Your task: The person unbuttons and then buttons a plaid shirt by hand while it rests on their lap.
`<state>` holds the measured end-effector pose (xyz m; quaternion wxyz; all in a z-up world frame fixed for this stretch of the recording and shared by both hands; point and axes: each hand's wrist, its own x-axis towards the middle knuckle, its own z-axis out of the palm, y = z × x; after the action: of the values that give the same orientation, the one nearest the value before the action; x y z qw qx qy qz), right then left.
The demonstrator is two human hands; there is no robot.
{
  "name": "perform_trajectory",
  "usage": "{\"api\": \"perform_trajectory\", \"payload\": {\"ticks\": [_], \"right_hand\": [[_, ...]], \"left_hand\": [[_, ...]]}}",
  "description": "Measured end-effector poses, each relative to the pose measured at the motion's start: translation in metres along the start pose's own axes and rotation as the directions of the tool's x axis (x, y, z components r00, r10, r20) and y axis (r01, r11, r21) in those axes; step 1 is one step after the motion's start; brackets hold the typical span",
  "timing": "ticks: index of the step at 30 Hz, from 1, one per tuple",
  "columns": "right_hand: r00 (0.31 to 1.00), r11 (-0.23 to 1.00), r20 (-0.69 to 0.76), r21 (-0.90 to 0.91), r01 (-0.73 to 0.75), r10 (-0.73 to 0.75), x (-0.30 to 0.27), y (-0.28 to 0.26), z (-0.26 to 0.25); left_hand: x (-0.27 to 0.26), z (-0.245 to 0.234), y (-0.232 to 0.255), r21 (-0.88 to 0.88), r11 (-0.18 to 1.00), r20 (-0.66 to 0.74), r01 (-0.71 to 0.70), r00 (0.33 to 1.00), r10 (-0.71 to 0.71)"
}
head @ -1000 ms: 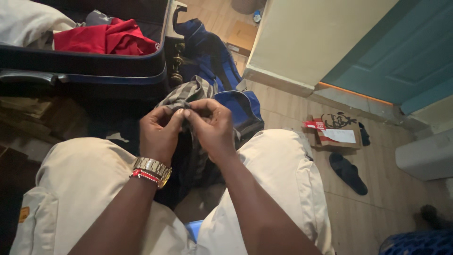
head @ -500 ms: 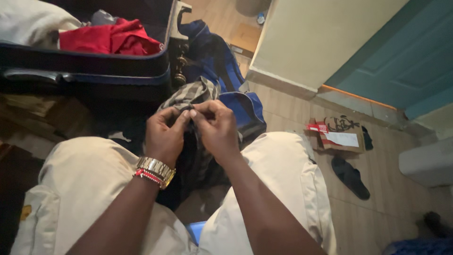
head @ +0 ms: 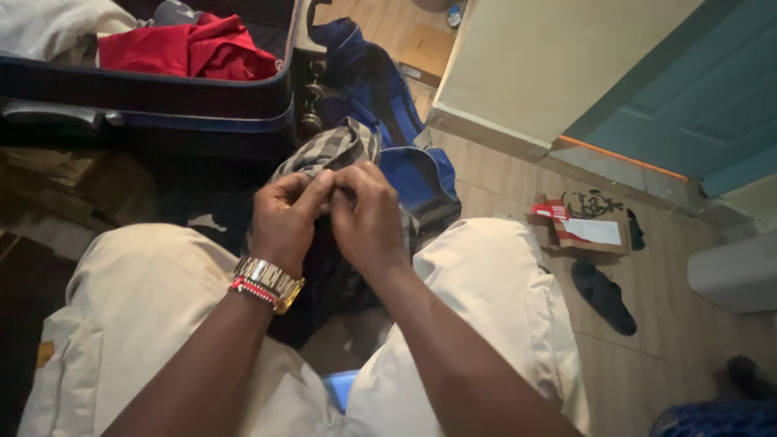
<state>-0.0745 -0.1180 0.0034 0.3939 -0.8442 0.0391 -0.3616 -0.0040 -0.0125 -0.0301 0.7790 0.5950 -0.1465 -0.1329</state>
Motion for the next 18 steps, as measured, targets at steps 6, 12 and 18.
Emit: {"api": "perform_trajectory", "payload": {"ticks": [6, 12, 18], "right_hand": [[0.998, 0.979, 0.048, 0.2, -0.046, 0.037, -0.009, -0.003, 0.008], [0.994, 0.959, 0.059, 0.265, -0.101, 0.089, -0.008, 0.004, 0.018], [0.954, 0.88, 0.132, 0.367, -0.301, 0.271, -0.006, 0.018, 0.025]], "left_hand": [[0.007, -0.007, 0.001, -0.068, 0.997, -0.146, 0.047, 0.988, -0.057], [0.009, -0.011, 0.003, 0.249, 0.969, -0.219, 0.001, 0.974, 0.055], [0.006, -0.006, -0.004, 0.641, 0.767, -0.238, 0.007, 0.952, 0.19]]}}
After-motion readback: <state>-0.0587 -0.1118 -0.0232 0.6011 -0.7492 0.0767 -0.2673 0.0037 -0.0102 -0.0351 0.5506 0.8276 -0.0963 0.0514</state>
